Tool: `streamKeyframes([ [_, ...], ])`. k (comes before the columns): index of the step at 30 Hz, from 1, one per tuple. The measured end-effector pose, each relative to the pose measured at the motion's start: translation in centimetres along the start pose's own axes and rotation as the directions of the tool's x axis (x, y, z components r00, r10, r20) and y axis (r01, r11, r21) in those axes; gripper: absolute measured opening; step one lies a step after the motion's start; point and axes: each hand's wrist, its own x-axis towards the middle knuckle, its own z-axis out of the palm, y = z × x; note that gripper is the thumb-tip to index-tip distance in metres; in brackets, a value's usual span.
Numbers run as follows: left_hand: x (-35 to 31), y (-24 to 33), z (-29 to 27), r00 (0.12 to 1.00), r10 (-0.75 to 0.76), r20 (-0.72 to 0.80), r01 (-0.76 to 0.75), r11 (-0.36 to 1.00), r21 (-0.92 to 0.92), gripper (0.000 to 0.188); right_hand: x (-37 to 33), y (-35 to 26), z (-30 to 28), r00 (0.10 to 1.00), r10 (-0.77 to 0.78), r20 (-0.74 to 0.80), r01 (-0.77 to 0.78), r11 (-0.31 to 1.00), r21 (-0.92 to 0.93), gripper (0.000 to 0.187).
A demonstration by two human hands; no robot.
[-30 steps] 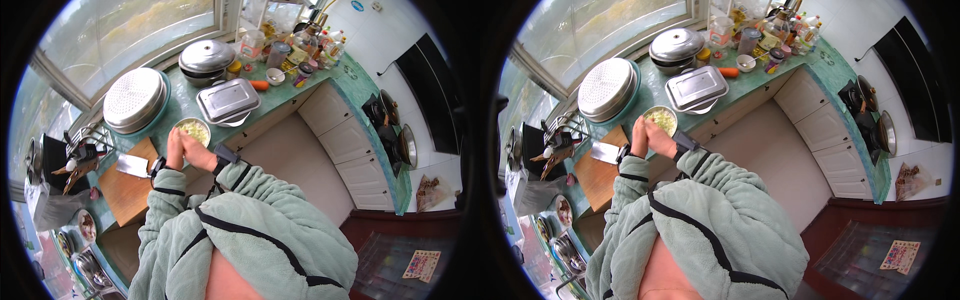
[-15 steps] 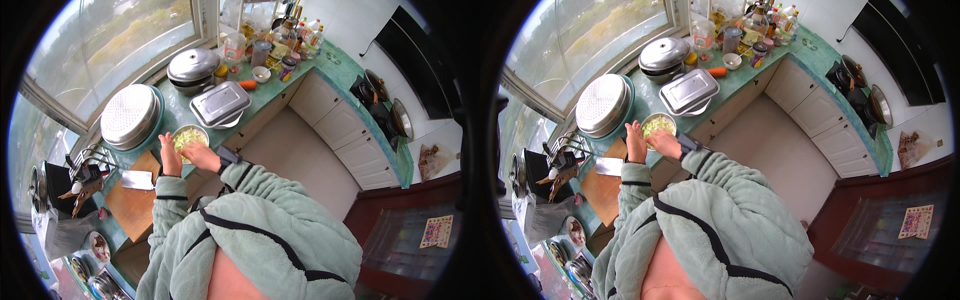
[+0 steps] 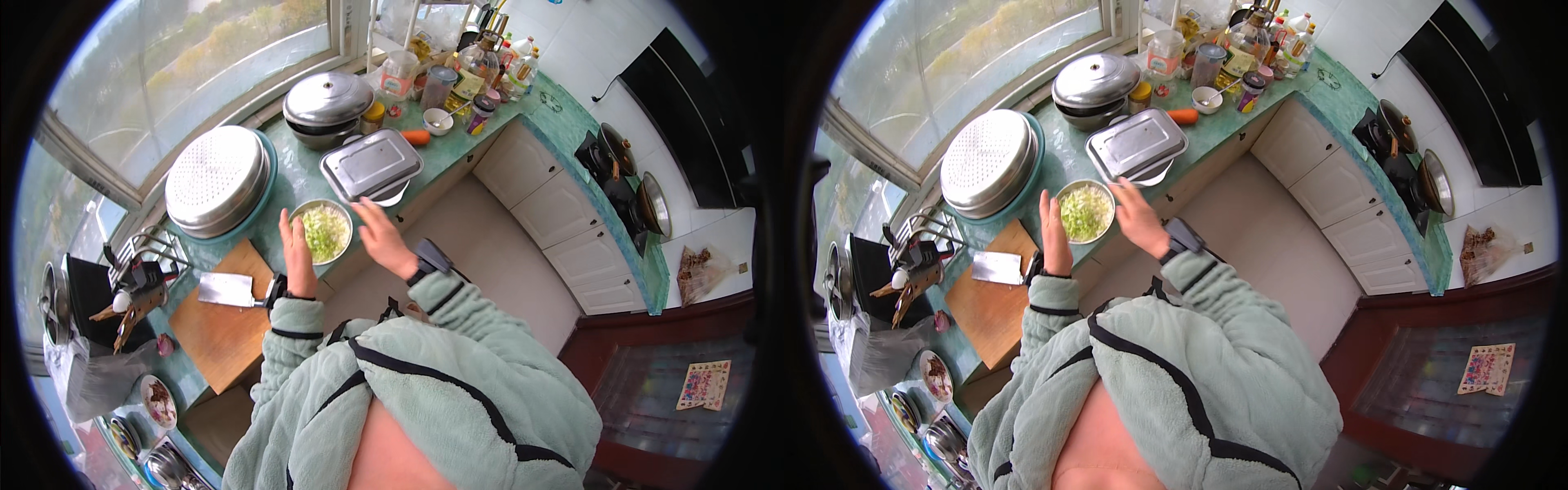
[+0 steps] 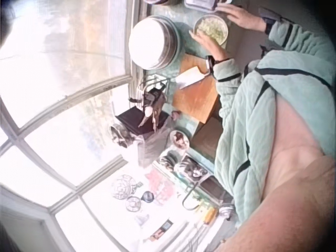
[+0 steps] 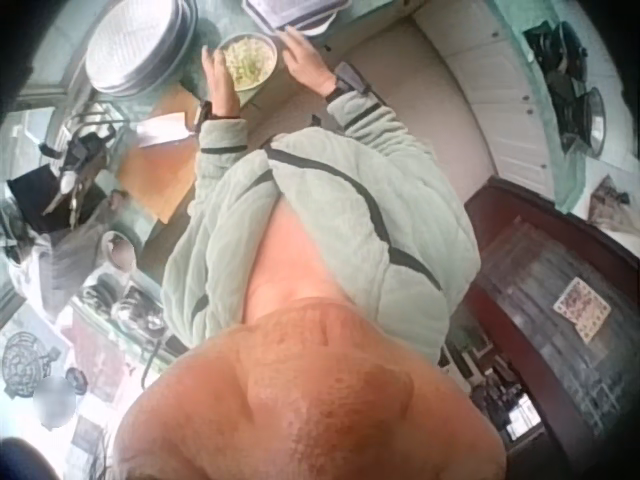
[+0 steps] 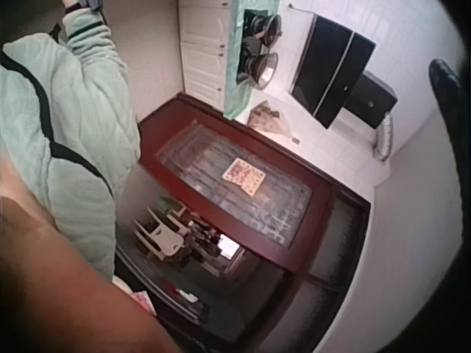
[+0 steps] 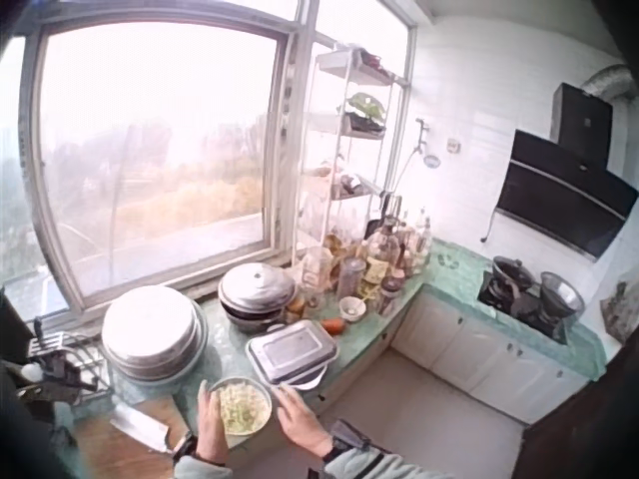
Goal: The person chops vegetables on a cutting board and transfers them into a bowl. They then handle various containers and ingredients, wash their hands, and move to the stove to lift a pot lid.
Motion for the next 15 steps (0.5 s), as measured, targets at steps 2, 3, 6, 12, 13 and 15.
streamKeyframes([
  [2,-0.2,0.8,0.3,1.0,0.01,-0.018,-0.008,0.996,0.09,0.046,-0.4,2.9,-3.0,0.983,0.18,-0.023,-0.174,0.972,0.156,0.036],
  [3,0.0,0.9,0.7,0.997,0.066,0.032,-0.07,0.986,0.15,0.039,-0.6,4.1,-4.6,0.979,0.187,-0.075,-0.176,0.975,0.137,0.035],
  [6,-1.1,-0.7,3.9,0.988,0.096,0.122,-0.124,0.962,0.245,0.021,-1.8,7.7,-10.1,0.919,0.381,-0.097,-0.328,0.879,0.346,0.036],
  [12,-3.1,-6.3,18.3,0.912,-0.189,0.364,0.143,0.978,0.15,0.019,-3.0,16.1,-23.2,0.772,0.601,-0.209,-0.385,0.703,0.597,0.038],
  [13,-3.0,-6.8,21.4,0.903,-0.223,0.367,0.145,0.963,0.228,0.03,-3.3,17.3,-26.1,0.75,0.616,-0.241,-0.387,0.704,0.595,0.038],
  [15,-3.0,-7.3,27.0,0.868,-0.156,0.471,0.075,0.98,0.186,0.04,-4.1,19.3,-31.5,0.681,0.665,-0.307,-0.387,0.682,0.621,0.037],
])
